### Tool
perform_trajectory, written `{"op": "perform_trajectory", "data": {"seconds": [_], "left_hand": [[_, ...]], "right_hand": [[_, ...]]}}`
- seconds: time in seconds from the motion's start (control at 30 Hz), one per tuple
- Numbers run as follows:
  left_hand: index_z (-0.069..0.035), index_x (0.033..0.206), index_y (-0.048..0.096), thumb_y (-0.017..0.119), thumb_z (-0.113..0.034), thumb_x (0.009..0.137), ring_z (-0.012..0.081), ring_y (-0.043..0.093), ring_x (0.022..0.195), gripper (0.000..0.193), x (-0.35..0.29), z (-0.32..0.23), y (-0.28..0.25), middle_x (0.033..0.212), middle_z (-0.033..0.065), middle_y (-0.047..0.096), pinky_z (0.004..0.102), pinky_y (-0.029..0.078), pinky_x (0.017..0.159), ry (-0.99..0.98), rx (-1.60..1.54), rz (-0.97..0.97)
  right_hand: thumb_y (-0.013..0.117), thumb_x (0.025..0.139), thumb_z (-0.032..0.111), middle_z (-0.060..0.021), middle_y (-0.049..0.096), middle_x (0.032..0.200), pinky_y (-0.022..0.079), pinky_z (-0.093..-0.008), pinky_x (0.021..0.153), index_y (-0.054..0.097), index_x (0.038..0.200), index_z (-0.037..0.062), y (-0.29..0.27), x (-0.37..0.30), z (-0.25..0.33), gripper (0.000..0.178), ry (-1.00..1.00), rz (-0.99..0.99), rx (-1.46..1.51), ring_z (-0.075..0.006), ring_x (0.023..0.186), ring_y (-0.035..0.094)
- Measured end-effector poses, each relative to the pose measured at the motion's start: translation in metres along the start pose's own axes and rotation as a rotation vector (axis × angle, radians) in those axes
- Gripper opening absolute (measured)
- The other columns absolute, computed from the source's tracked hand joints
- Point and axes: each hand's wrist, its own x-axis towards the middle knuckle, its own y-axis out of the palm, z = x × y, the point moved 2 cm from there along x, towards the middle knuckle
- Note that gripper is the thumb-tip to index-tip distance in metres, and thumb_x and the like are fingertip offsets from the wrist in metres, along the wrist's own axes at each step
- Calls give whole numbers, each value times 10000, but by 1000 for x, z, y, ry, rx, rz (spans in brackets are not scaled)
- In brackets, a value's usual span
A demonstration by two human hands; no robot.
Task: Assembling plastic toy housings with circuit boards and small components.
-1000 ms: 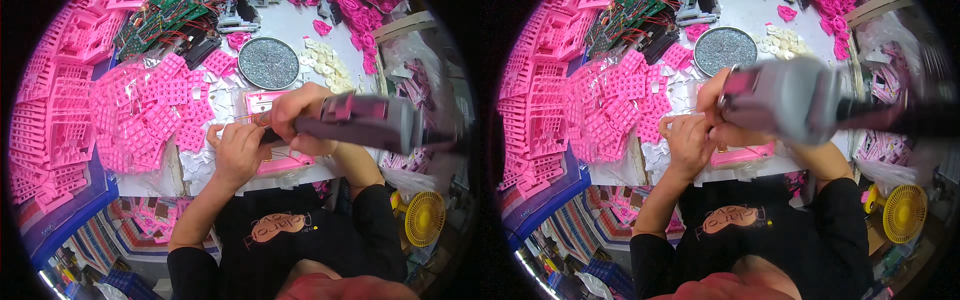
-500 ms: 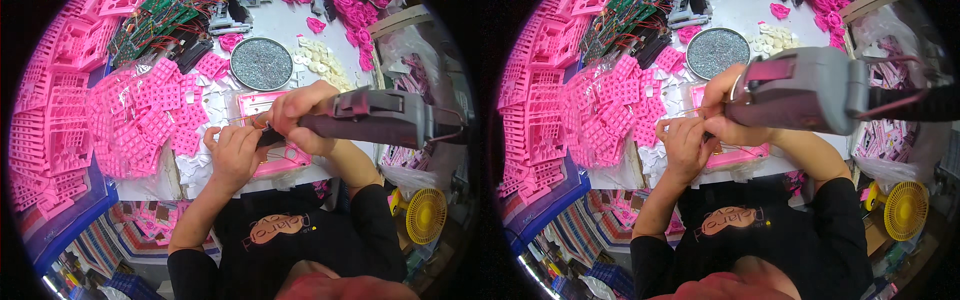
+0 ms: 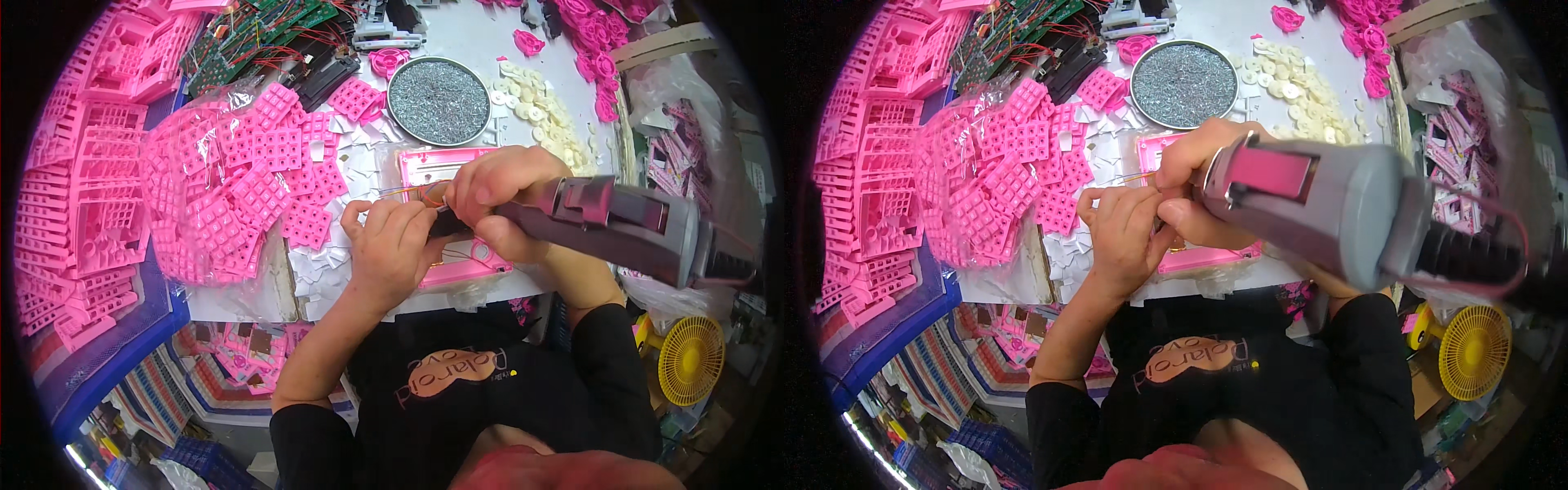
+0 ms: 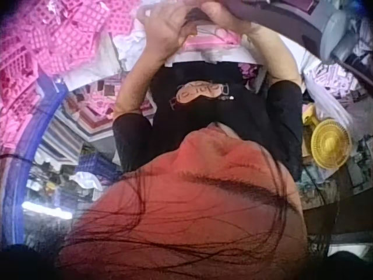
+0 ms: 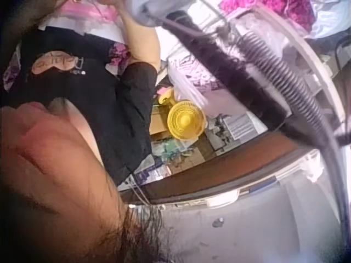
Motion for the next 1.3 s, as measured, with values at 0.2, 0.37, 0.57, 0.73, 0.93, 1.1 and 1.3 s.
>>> {"op": "perform_trajectory", "data": {"seconds": [0.2,0.37,0.57,0.73,0.93,1.1,1.3], "left_hand": [[-87,1068,667,809,-271,697,183,586,982,438,-2,3,3,1090,-1,647,466,291,936,16,-28,-6],[-105,1032,689,808,-258,710,184,587,1046,376,-7,2,2,1135,-3,648,510,257,1031,-12,16,39],[-110,1121,648,815,-203,745,251,561,1170,421,5,10,3,1263,67,624,514,207,1128,-1,-63,114],[-26,1300,473,746,-113,831,242,575,1159,550,-5,21,13,1229,120,633,446,224,1130,-316,-414,37],[5,1349,487,731,-112,819,262,556,1123,595,2,9,13,1158,90,668,434,289,1045,-210,-214,-7],[-36,1352,595,750,-216,802,279,536,1112,599,9,1,13,1136,83,645,455,296,1001,-166,59,94],[-59,1362,603,753,-244,795,269,509,1124,615,15,-5,14,1155,78,591,487,286,1006,-196,122,175]], "right_hand": [[702,849,5,-90,580,634,575,-403,649,523,991,44,7,7,-1,232,-148,25,-103,-235,541,584],[852,694,122,-132,620,991,515,-397,874,506,1270,26,-15,1,-9,679,119,121,58,-227,914,612],[842,715,149,-134,627,1121,519,-404,866,597,1362,86,-28,-55,-13,695,54,341,-889,-327,982,596],[779,795,193,-96,657,964,525,-400,758,670,1210,106,-42,-40,-24,438,94,278,-830,-306,901,615],[573,996,345,-206,672,768,515,-462,695,666,981,6,-53,-8,-24,352,757,175,-697,-399,753,663],[672,915,293,-168,680,858,518,-458,752,653,1010,31,-47,-5,-15,280,420,183,-912,-380,829,654],[797,723,165,-90,676,1025,497,-420,889,661,1010,47,-33,-40,-38,339,-151,32,-1217,-311,975,606]]}}
